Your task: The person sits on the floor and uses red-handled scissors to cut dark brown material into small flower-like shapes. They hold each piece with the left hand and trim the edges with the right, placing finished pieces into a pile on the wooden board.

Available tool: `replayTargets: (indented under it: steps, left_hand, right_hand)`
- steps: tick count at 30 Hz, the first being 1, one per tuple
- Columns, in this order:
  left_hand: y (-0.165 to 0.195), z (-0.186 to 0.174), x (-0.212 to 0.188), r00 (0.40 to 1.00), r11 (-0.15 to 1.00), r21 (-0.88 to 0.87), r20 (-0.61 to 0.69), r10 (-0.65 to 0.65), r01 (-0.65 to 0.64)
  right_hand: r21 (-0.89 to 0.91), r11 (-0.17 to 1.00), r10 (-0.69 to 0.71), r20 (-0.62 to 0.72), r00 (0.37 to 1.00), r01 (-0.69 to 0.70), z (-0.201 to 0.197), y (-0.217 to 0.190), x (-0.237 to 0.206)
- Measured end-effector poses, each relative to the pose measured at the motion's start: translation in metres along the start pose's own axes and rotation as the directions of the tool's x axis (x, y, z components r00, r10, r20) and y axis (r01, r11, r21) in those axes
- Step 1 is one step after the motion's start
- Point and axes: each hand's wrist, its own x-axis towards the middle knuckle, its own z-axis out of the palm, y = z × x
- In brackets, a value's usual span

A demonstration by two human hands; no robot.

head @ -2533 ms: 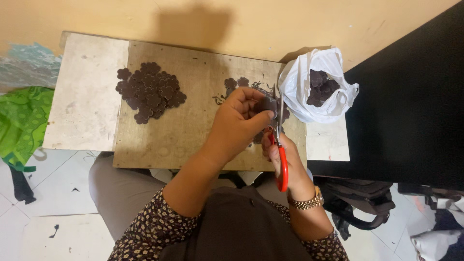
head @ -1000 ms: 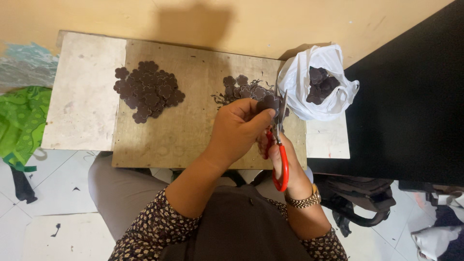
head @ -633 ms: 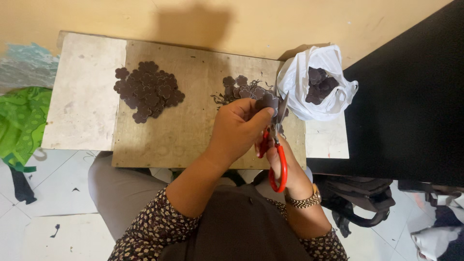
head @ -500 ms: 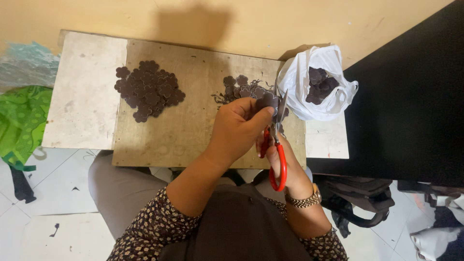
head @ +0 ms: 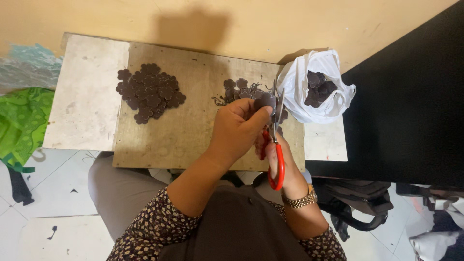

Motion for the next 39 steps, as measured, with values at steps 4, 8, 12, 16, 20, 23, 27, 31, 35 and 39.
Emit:
replayTargets:
  steps: [4,8,12,16,20,23,27,31,35,39]
  left_hand:
    - [0.002,-0.001,0.000,1.000,1.000,0.021,0.004,0.013,-0.013]
    - [0.004,-0.006,0.001,1.000,0.995,0.092,0.007,0.022,-0.023]
    - [0.007,-0.012,0.003,0.999,0.976,0.211,0.038,0.038,-0.045]
    - [0.011,-0.016,0.004,0.998,0.943,0.331,0.058,0.012,-0.031]
    - [0.018,-0.015,0.007,0.996,0.941,0.335,0.084,0.027,-0.054]
    - [0.026,-0.016,0.005,0.995,0.916,0.401,0.101,-0.023,-0.019]
    - [0.034,-0.016,0.003,0.993,0.856,0.518,0.101,-0.062,0.001]
    - [0.035,-0.014,0.003,0.995,0.868,0.497,0.098,-0.035,-0.018]
    - [0.033,-0.016,0.003,0.995,0.895,0.447,0.085,-0.046,0.003]
    - [0.029,-0.019,0.004,0.993,0.895,0.446,0.110,-0.035,-0.018]
  right_hand:
    - [0.024,1.000,-0.004,0.001,1.000,0.004,-0.001,-0.002,0.000]
    - [0.028,0.999,0.028,0.026,0.999,-0.029,-0.003,-0.005,-0.001]
    - [0.032,0.998,0.045,0.054,0.998,-0.046,-0.006,-0.008,-0.005]
    - [0.035,0.998,0.053,0.062,0.997,-0.055,-0.007,-0.009,-0.006]
    - [-0.011,0.997,0.075,0.055,0.996,-0.075,-0.009,-0.009,-0.006]
    - [-0.081,0.995,0.067,0.071,0.995,-0.061,-0.012,-0.011,-0.007]
    - [-0.127,0.992,0.031,0.093,0.995,-0.019,-0.014,-0.012,-0.007]
    - [-0.043,0.995,0.092,0.054,0.994,-0.089,-0.010,-0.012,-0.007]
    - [-0.049,0.995,0.095,0.075,0.993,-0.091,-0.012,-0.014,-0.007]
    - [-0.031,0.997,0.076,0.076,0.994,-0.074,-0.012,-0.013,-0.010]
